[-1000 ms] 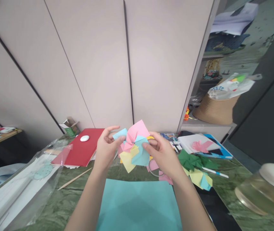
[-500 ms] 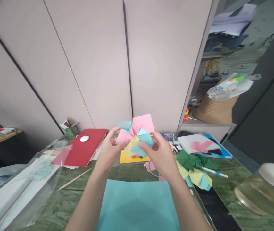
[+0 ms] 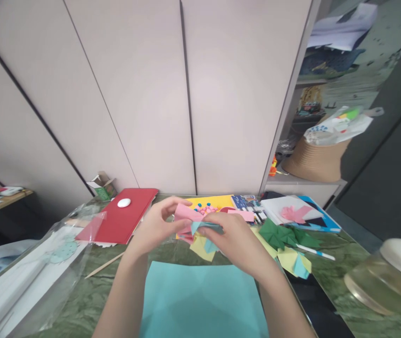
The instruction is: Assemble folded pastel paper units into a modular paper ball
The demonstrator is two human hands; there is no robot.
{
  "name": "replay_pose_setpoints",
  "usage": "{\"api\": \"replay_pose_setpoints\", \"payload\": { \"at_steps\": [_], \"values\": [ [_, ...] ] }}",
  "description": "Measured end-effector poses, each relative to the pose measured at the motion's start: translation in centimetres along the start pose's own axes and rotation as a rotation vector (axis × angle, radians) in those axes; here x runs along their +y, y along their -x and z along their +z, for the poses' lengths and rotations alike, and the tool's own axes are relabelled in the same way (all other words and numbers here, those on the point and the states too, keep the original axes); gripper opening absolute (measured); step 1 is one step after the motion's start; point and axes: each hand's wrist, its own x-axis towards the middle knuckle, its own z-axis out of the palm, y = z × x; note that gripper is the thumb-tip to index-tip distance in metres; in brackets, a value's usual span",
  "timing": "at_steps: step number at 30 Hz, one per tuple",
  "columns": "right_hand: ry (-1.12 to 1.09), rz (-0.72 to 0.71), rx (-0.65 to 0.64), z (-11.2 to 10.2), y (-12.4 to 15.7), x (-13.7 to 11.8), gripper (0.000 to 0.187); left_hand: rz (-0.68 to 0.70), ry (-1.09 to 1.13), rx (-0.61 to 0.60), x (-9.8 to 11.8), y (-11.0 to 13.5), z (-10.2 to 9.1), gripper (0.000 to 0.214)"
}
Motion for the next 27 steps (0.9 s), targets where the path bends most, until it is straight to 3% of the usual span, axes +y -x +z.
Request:
{"api": "replay_pose_setpoints", "payload": {
  "at_steps": [3, 7, 14, 20, 24, 27],
  "values": [
    [-0.019, 0.017, 0.063, -0.1, 0.1, -0.3, 0.017, -0.01, 0.019, -0.011, 0.0, 0.1, 0.4, 0.015],
    [-0.021, -0.023, 0.173, -0.2, 0.2, -0.2, 0.013, -0.042, 0.148, 0.006, -0.2, 0.1, 0.5, 0.019],
    [0.066, -0.153, 0.209, -0.1, 0.6, 0.3, 0.012, -0.03, 0.152, 0.06, 0.2, 0.3, 0.8, 0.02],
    [-0.033, 0.007, 0.261, 0.1, 0.2, 0.4, 0.012, 0.006, 0.275, 0.076, 0.0, 0.1, 0.8, 0.028],
    [-0.256, 0.133, 0.362, 0.4, -0.2, 1.0, 0.018, 0.01, 0.411, 0.029, 0.0, 0.0, 0.4, 0.051],
    [-0.403, 0.183, 0.403, 0.5, -0.4, 1.3, 0.021, -0.024, 0.351, 0.065, 0.0, -0.1, 0.3, 0.064]
  ]
}}
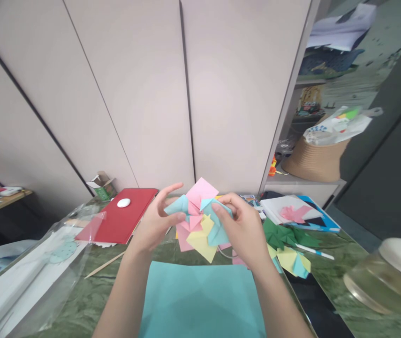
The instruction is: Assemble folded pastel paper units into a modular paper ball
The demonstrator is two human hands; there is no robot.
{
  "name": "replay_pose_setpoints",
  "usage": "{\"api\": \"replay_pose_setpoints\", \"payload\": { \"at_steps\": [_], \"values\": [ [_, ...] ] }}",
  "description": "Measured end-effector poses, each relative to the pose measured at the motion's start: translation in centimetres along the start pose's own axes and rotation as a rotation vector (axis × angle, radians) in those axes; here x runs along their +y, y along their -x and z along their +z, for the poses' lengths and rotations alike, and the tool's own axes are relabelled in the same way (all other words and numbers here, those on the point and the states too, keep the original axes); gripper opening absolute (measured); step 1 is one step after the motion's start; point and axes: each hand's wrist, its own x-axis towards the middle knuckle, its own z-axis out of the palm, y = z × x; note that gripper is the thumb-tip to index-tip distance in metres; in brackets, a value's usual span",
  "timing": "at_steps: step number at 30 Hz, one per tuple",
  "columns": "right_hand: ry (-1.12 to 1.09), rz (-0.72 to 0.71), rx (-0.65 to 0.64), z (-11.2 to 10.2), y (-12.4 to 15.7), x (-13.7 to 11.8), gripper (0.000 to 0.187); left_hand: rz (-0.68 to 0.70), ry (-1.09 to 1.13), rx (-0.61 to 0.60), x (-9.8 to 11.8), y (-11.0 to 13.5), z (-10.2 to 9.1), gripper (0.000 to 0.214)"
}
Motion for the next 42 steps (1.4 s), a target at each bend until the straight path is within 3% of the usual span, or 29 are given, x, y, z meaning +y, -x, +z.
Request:
{"api": "replay_pose_setpoints", "payload": {
  "at_steps": [5, 9, 17, 21, 24, 28, 32, 37, 42],
  "values": [
    [-0.065, 0.02, -0.004, -0.1, -0.2, 0.1, 0.022, 0.031, -0.139, 0.106, -0.6, -0.2, 0.1, 0.031],
    [-0.006, 0.006, -0.011, -0.2, -0.2, 0.2, 0.021, 0.055, -0.161, 0.146, -0.7, -0.2, 0.2, 0.023],
    [0.001, -0.021, 0.06, 0.0, -0.2, 0.3, 0.021, 0.102, -0.019, 0.156, -0.8, -0.4, 0.3, 0.031],
    [-0.118, -0.017, 0.115, 0.1, -0.2, 0.2, 0.02, 0.265, -0.183, 0.321, -0.6, -0.3, 0.4, 0.032],
    [-0.15, -0.014, 0.077, 0.1, -0.2, 0.2, 0.02, 0.2, -0.301, 0.268, -0.5, -0.2, 0.5, 0.022],
    [-0.129, -0.031, 0.017, 0.2, -0.1, 0.1, 0.019, 0.12, -0.151, 0.206, -0.8, -0.4, 0.7, 0.022],
    [-0.064, -0.038, -0.069, 0.4, 0.0, -0.1, 0.016, 0.138, -0.02, 0.181, -1.5, -1.0, 0.8, 0.024],
    [-0.056, -0.027, -0.157, 0.0, -0.1, -0.1, 0.02, 0.143, -0.059, 0.222, -1.7, -1.2, 0.6, 0.022],
    [-0.184, -0.042, -0.073, -1.0, -0.5, 0.3, 0.035, 0.142, -0.242, 0.3, -0.9, -0.7, 0.6, 0.015]
  ]
}}
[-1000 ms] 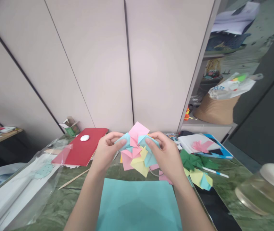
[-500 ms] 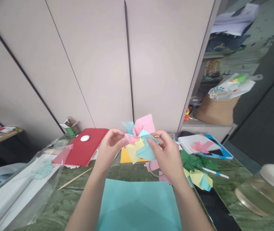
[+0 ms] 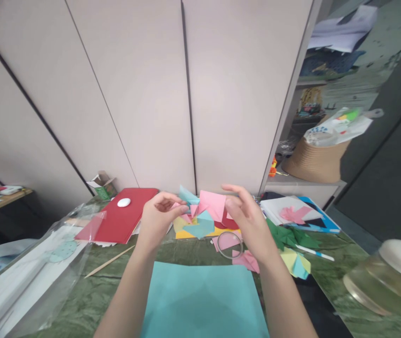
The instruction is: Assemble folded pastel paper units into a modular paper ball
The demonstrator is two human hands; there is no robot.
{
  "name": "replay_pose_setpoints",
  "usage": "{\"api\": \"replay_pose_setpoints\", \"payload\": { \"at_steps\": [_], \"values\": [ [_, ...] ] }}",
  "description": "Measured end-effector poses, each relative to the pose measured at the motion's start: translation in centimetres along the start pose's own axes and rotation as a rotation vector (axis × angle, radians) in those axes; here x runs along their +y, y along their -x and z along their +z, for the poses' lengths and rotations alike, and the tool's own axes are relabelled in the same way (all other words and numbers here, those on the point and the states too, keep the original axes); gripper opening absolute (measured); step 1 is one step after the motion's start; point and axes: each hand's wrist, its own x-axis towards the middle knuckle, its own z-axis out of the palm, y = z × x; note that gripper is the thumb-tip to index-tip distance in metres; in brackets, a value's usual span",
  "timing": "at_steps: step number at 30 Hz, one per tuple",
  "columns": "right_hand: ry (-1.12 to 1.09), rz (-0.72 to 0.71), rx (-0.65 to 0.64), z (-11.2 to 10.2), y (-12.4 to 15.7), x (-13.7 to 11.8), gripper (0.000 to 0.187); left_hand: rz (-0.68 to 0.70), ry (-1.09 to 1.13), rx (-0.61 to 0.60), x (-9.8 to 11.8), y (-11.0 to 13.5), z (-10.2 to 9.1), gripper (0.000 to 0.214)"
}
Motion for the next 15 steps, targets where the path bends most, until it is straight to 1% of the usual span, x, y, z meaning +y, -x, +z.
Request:
{"api": "replay_pose_setpoints", "payload": {
  "at_steps": [4, 6, 8, 10, 12, 13, 15],
  "values": [
    [0.051, 0.106, -0.033, 0.3, 0.0, -0.3, 0.048, -0.005, -0.013, -0.044, 0.4, 0.3, 0.2, 0.014],
    [0.076, 0.119, -0.042, 0.7, 0.1, -0.4, 0.041, 0.015, 0.009, -0.04, 0.3, 0.3, 0.2, 0.015],
    [0.071, 0.093, -0.005, 1.0, 0.1, -0.4, 0.032, 0.048, 0.065, -0.014, 0.2, 0.2, 0.2, 0.028],
    [0.044, 0.062, 0.079, 1.1, 0.1, -0.3, 0.03, 0.027, 0.138, -0.033, 0.0, 0.1, 0.1, 0.053],
    [0.006, 0.04, 0.163, 1.1, 0.0, -0.1, 0.03, -0.072, 0.194, -0.139, -0.3, -0.1, 0.0, 0.074],
    [-0.006, 0.032, 0.198, 1.1, 0.0, -0.1, 0.03, -0.133, 0.205, -0.204, -0.5, -0.1, 0.0, 0.081],
    [-0.015, 0.02, 0.249, 1.1, -0.1, 0.0, 0.03, -0.214, 0.202, -0.289, -0.7, -0.1, 0.2, 0.083]
  ]
}}
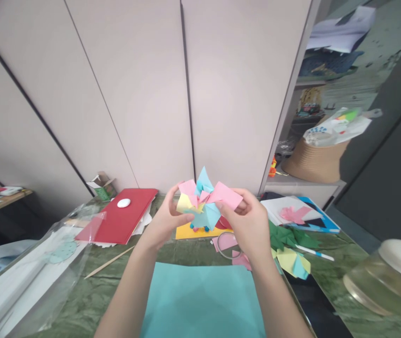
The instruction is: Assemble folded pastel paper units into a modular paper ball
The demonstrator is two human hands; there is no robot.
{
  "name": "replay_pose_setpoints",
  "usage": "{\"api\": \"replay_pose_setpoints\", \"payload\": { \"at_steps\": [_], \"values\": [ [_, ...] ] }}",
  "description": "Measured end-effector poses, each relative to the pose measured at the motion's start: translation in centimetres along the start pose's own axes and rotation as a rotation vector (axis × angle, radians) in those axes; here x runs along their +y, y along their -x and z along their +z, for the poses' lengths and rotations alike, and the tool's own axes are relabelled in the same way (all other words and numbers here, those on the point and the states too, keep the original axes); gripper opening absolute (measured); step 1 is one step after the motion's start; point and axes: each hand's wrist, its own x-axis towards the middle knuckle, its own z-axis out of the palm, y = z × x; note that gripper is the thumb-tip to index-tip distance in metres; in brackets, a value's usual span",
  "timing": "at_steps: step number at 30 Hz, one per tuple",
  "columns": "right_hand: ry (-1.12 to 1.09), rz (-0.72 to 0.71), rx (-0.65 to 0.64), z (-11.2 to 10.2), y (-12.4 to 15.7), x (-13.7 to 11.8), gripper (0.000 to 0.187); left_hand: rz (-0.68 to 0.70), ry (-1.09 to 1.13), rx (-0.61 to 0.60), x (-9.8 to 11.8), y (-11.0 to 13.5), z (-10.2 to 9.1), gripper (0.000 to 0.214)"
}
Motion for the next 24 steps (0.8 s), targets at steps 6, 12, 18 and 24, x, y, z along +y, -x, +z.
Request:
{"api": "replay_pose_setpoints", "payload": {
  "at_steps": [6, 12, 18, 24],
  "values": [
    [0.128, -0.048, 0.066, 0.4, 0.1, 0.0, 0.037, 0.089, -0.04, 0.056, -0.2, 0.0, 1.1, 0.054],
    [0.088, -0.045, -0.022, 1.0, 0.5, -0.4, 0.036, 0.113, -0.029, 0.061, -0.1, 0.1, 1.4, 0.046],
    [0.217, -0.11, -0.023, 1.6, 0.6, -0.3, 0.025, 0.064, 0.141, -0.008, -0.4, 0.0, 1.9, 0.046],
    [0.171, -0.096, -0.067, 1.7, 0.7, -0.4, 0.029, -0.003, 0.259, -0.056, -0.3, 0.0, 1.8, 0.048]
  ]
}}
